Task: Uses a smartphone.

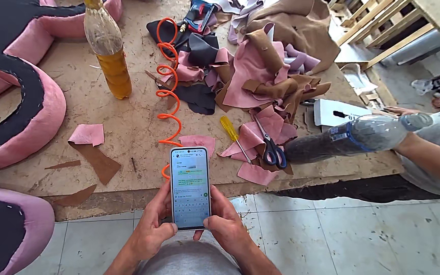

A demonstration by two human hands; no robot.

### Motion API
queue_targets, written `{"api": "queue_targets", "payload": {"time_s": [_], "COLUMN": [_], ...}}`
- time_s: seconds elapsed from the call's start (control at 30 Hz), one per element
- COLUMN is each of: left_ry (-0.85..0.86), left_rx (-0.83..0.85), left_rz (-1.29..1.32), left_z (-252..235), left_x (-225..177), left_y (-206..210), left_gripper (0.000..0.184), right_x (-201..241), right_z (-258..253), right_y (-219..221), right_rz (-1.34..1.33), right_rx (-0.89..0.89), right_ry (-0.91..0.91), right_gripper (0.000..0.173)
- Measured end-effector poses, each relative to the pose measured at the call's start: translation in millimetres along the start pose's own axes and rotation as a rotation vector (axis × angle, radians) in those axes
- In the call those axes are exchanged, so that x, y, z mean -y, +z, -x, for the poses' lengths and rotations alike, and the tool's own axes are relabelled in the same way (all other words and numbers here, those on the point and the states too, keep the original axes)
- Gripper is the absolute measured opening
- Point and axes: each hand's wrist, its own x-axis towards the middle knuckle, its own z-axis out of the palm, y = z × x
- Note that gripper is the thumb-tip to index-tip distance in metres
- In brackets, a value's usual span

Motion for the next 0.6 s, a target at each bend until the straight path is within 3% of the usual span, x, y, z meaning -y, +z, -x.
{"api": "queue_targets", "payload": {"time_s": [0.17,0.43,0.6], "left_ry": [0.022,0.028,0.025], "left_rx": [0.016,0.014,0.007], "left_rz": [-0.002,0.008,0.011], "left_z": [0.0,-2.2,-2.5], "left_x": [1.2,0.7,0.6], "left_y": [0.8,0.7,-0.3], "left_gripper": [0.089,0.089,0.089], "right_x": [-0.3,2.7,2.7], "right_z": [2.9,-0.1,-2.5], "right_y": [-5.4,-2.7,0.2], "right_rz": [-0.016,0.011,0.026], "right_rx": [0.052,0.010,-0.029], "right_ry": [-0.018,-0.017,-0.004], "right_gripper": [0.061,0.042,0.042]}}
